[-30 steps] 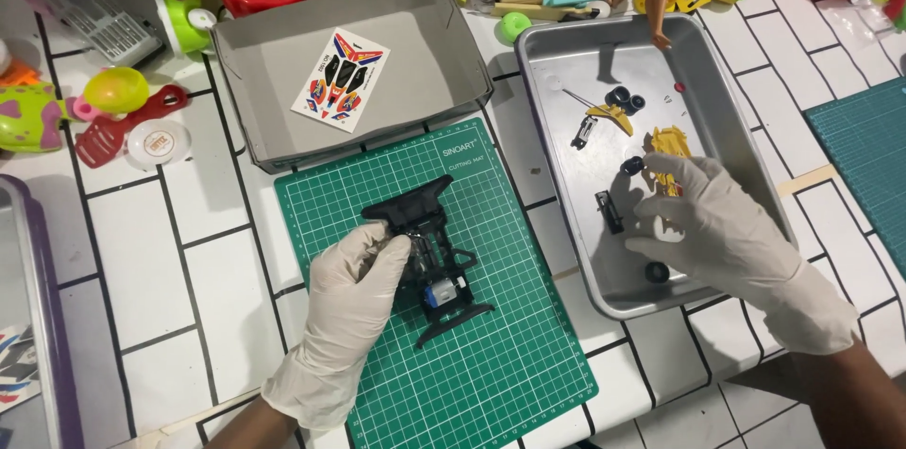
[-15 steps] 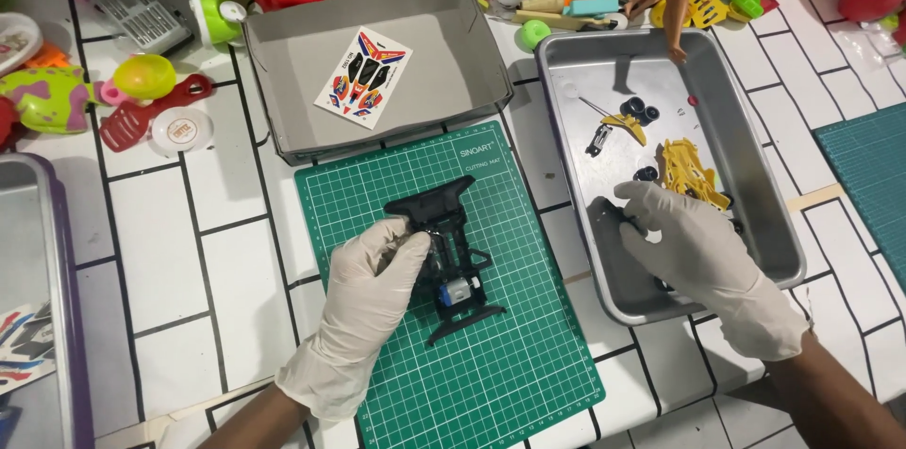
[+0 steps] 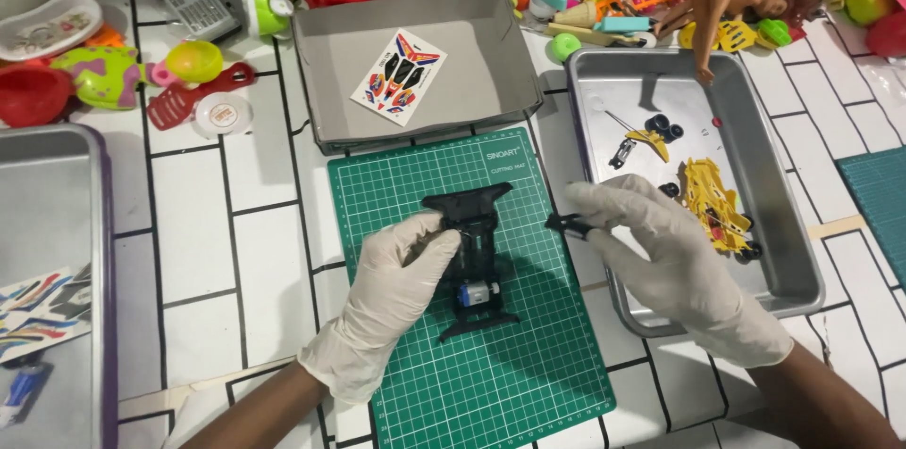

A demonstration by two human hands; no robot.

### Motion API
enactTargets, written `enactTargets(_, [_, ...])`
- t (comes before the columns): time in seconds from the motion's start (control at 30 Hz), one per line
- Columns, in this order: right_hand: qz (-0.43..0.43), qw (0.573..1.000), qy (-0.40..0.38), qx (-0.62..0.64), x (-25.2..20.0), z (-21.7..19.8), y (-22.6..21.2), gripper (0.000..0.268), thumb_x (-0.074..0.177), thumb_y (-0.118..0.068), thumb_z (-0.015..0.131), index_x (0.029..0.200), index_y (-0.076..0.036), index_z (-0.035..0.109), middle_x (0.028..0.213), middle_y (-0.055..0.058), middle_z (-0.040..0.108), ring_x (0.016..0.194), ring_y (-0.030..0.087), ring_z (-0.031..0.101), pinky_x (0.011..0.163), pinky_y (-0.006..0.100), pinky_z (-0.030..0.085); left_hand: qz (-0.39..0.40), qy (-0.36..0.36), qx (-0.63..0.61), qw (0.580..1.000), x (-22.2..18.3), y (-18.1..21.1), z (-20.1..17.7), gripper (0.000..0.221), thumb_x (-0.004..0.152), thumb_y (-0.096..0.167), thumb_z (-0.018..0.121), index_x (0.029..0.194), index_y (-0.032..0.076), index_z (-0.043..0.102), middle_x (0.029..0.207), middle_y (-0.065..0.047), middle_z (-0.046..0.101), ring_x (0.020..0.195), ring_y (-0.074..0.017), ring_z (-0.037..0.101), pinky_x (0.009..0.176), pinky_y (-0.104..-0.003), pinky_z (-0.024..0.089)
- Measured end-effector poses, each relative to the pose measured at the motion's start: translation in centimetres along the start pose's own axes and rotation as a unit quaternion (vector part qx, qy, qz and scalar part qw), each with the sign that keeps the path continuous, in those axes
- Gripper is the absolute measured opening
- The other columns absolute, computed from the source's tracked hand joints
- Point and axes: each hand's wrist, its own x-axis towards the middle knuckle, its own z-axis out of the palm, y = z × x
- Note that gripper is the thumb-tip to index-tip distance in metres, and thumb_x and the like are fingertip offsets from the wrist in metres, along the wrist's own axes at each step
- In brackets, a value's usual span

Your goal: Assembling a yellow plastic toy car model by fitting the motor and chassis parts together on a cutting mat.

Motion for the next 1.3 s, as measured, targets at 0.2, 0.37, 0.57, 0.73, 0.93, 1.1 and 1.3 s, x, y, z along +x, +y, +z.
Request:
enactTargets(0.2, [-0.066,0.995,-0.064,0.048,3.6,4.0,-2.6,0.019,0.091,-0.002,0.073,0.108,-0.010,0.076,0.108,0.006,0.074,0.103,0.019,0.075,0.094,0.030,0.062,-0.060,0.036,0.011,0.997,0.0,-1.9,-0.1,0.011,0.091,0.018,0.073,0.094,0.007,0.076,0.076,0.008,0.057,0.067,-0.0039,0.051,0.063,-0.021,0.046])
enactTargets(0.37, [-0.145,0.989,-0.011,-0.035,4.8,6.0,-2.1,0.025,0.085,0.001,0.078,0.107,-0.008,0.075,0.102,0.008,0.074,0.089,0.021,0.075,0.077,0.029,0.063,-0.024,0.053,-0.026,0.998,0.6,-3.0,-0.4,0.007,0.089,0.012,0.075,0.082,0.008,0.075,0.068,0.004,0.062,0.065,-0.0033,0.053,0.059,-0.020,0.047])
enactTargets(0.57, [-0.160,0.980,0.012,-0.116,5.0,6.6,-2.0,0.022,0.080,0.004,0.080,0.101,-0.003,0.076,0.093,0.013,0.076,0.080,0.028,0.077,0.069,0.037,0.065,0.017,0.052,-0.038,0.998,0.9,-4.4,-0.3,0.011,0.085,0.006,0.076,0.075,0.007,0.076,0.056,-0.001,0.065,0.055,-0.0013,0.053,0.048,-0.018,0.043])
enactTargets(0.73, [-0.202,0.964,0.007,-0.175,5.0,6.6,0.2,0.018,0.084,0.000,0.077,0.101,-0.007,0.077,0.097,0.008,0.078,0.089,0.025,0.076,0.080,0.036,0.062,0.013,0.053,-0.040,0.998,1.2,-4.9,-0.3,0.009,0.086,0.005,0.075,0.078,0.007,0.079,0.056,-0.001,0.067,0.054,0.0000,0.053,0.047,-0.017,0.043])
enactTargets(0.93, [-0.271,0.939,0.033,-0.208,4.9,6.6,-0.6,0.032,0.085,0.003,0.075,0.115,-0.008,0.074,0.107,0.009,0.077,0.090,0.024,0.074,0.078,0.035,0.061,0.029,0.066,0.001,0.997,0.6,-2.4,-0.1,0.004,0.086,0.007,0.076,0.083,0.007,0.079,0.059,-0.006,0.070,0.059,-0.0025,0.058,0.053,-0.020,0.047])
enactTargets(1.1, [-0.217,0.968,0.060,-0.114,4.9,7.0,0.2,0.044,0.077,0.003,0.083,0.120,-0.004,0.073,0.100,0.008,0.079,0.082,0.023,0.076,0.072,0.035,0.063,0.032,0.015,-0.002,0.999,0.6,-1.3,-0.2,0.007,0.089,0.004,0.072,0.089,0.008,0.078,0.069,-0.005,0.076,0.066,-0.0055,0.062,0.060,-0.025,0.053])
enactTargets(1.3, [-0.220,0.967,0.072,-0.105,4.9,7.2,-0.1,0.045,0.075,0.004,0.084,0.118,-0.004,0.075,0.095,0.008,0.080,0.084,0.028,0.077,0.074,0.040,0.063,0.027,-0.003,0.020,0.999,0.4,0.6,-0.2,0.010,0.089,0.005,0.068,0.095,0.006,0.076,0.079,-0.008,0.079,0.072,-0.0106,0.069,0.064,-0.028,0.057])
